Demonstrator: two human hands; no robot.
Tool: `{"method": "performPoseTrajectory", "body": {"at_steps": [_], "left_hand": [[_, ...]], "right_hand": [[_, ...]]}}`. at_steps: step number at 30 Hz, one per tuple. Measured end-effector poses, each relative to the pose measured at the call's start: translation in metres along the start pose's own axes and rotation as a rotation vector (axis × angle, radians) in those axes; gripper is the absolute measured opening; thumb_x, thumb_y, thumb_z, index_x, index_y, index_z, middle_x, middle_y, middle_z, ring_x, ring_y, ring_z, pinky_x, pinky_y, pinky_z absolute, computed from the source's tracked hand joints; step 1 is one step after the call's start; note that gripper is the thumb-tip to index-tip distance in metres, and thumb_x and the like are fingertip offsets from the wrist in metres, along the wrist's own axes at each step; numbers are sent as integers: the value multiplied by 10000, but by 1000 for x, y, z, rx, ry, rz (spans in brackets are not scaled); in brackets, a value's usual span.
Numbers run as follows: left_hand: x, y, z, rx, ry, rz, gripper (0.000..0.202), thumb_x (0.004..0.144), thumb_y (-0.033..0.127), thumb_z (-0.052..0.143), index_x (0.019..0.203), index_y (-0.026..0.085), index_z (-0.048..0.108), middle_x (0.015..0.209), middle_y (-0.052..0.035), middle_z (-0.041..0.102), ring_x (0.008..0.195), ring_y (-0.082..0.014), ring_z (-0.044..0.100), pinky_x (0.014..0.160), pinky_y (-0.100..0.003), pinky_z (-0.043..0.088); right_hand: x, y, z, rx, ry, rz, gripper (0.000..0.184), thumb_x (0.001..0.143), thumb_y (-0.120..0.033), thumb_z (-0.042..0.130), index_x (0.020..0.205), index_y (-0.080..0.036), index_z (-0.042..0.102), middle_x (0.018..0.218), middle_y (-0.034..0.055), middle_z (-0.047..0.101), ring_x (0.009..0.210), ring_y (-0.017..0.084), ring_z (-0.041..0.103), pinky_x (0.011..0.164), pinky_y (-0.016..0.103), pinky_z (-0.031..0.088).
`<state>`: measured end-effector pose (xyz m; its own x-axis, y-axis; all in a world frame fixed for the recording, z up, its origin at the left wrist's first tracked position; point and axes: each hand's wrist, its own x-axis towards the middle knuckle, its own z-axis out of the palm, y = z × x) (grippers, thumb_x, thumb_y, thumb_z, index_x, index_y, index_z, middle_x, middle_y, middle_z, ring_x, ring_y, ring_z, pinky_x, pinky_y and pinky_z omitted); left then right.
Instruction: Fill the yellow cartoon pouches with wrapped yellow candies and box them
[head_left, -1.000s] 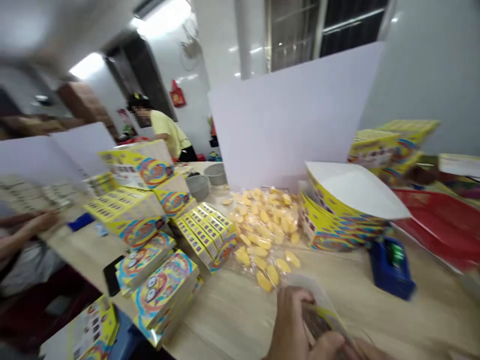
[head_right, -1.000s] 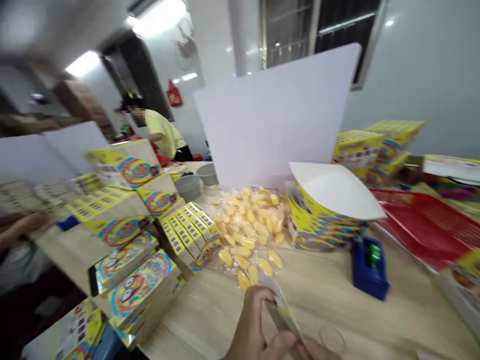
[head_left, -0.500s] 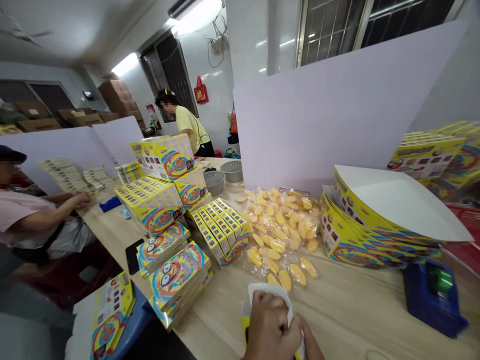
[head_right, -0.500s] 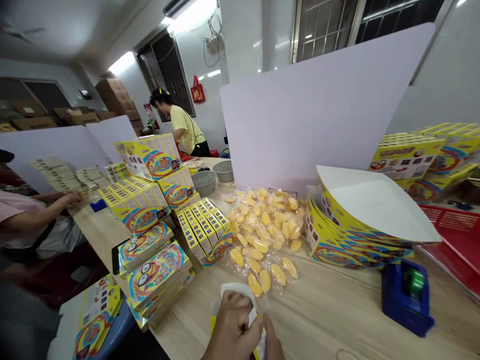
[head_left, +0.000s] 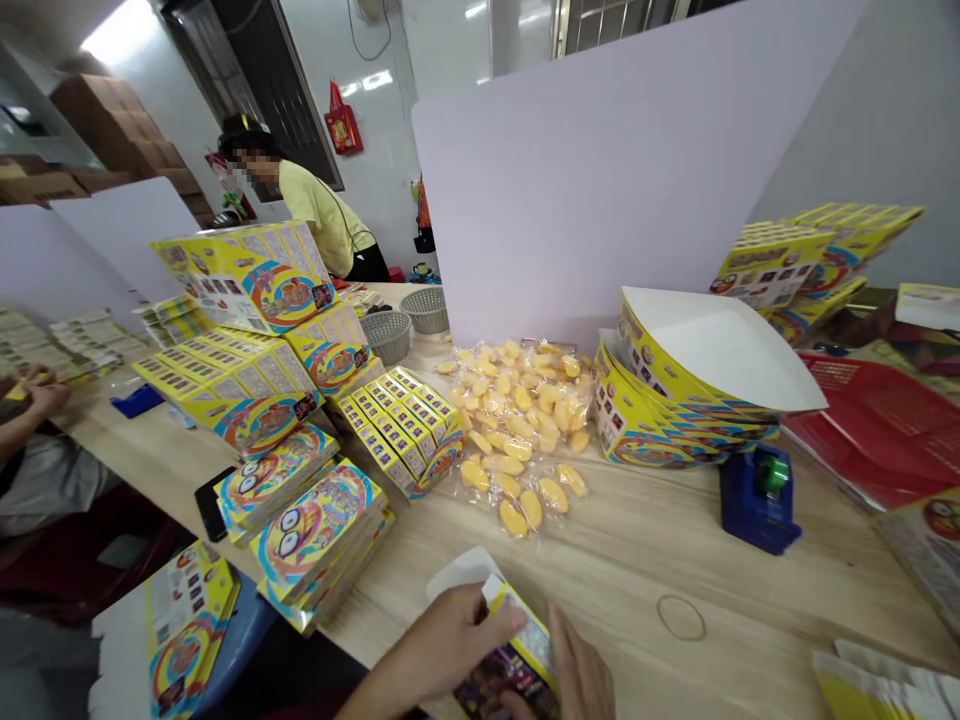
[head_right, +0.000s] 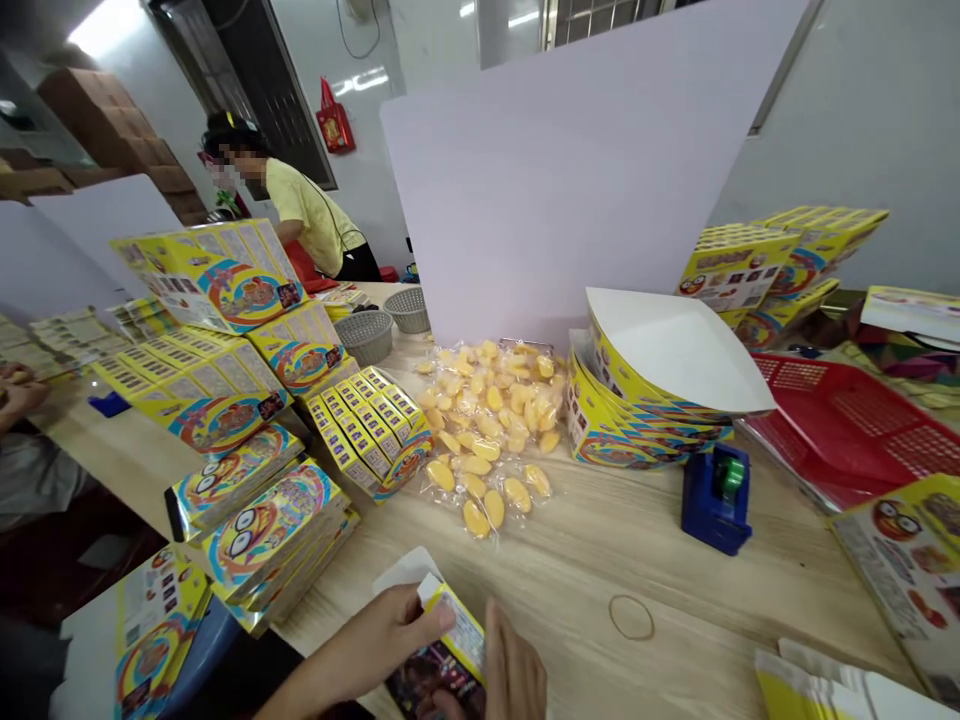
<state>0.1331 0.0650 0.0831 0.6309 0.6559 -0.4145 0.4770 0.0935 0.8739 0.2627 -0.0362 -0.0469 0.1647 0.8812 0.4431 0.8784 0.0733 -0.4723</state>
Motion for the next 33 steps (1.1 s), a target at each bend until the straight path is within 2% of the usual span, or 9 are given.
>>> {"method": "performPoseTrajectory", "body": {"at_steps": [3, 6, 11, 17, 20, 22, 25, 29, 33], "left_hand": [[-7, -1, -5, -78, -146, -2, 419, 742, 513, 569, 822, 111, 656, 716, -2, 618, 666, -130, 511, 629, -211, 416], [-9, 2, 0, -158, -118, 0, 404, 739, 474, 590, 879, 100, 656, 769, -18, 626, 662, -121, 497, 627, -213, 416], [-9, 2, 11, -198, -98, -14, 387, 749, 470, 585, 854, 103, 648, 709, -3, 588, 619, -101, 465, 595, -198, 402], [-17, 8, -5, -122, -425, 99, 512, 766, 599, 490, 921, 144, 665, 842, -52, 650, 834, -182, 570, 773, -267, 447], [-18, 9, -14, -117, -596, 180, 587, 748, 658, 454, 956, 152, 666, 885, -62, 664, 921, -212, 588, 840, -300, 442], [-17, 8, -14, -69, -698, 230, 556, 730, 644, 493, 923, 155, 676, 815, -53, 671, 853, -215, 617, 773, -298, 476], [-18, 6, -10, 15, -663, 237, 496, 645, 586, 618, 890, 159, 679, 749, -36, 667, 761, -221, 636, 644, -289, 504], [-23, 9, -10, 51, -447, 266, 629, 522, 649, 651, 935, 174, 665, 882, -55, 665, 917, -255, 617, 678, -313, 509], [-24, 13, -15, 56, -461, 228, 831, 557, 826, 425, 986, 151, 649, 991, -104, 635, 1021, -260, 578, 718, -338, 501]], "right_hand": [[2, -5, -1, 98, -119, -72, 1175, 632, -538, 687, 1437, -198, -100, 1255, 210, 531, 1066, 404, 553, 814, 544, 491], [9, -10, -11, 148, -218, -37, 1283, 532, -371, 798, 1433, -223, -104, 1318, 195, 477, 1133, 386, 511, 854, 525, 489], [19, -12, -32, 239, -336, 19, 1171, 569, -199, 755, 1433, -274, -31, 1336, 150, 474, 1175, 330, 492, 888, 490, 483], [22, 5, -58, 534, -470, 268, 749, 711, -221, 620, 1383, -207, 290, 1349, 137, 462, 1202, 240, 477, 973, 419, 414], [21, 7, -64, 587, -551, 388, 741, 633, -213, 683, 1324, -227, 414, 1234, 106, 576, 1111, 258, 553, 942, 432, 428], [21, 4, -64, 652, -623, 406, 811, 605, -196, 708, 1346, -242, 383, 1115, 75, 647, 974, 234, 624, 877, 396, 473], [24, 0, -64, 677, -675, 351, 941, 609, -216, 729, 1408, -266, 234, 1122, 53, 635, 886, 184, 639, 812, 332, 502], [25, -2, -66, 410, -456, 54, 999, 586, -351, 770, 1412, -238, 219, 1230, 109, 569, 1031, 252, 588, 866, 402, 482], [26, -11, -69, 105, -83, -279, 750, 766, -405, 624, 1396, -207, 268, 1154, 135, 617, 1057, 292, 570, 901, 479, 437]]}}
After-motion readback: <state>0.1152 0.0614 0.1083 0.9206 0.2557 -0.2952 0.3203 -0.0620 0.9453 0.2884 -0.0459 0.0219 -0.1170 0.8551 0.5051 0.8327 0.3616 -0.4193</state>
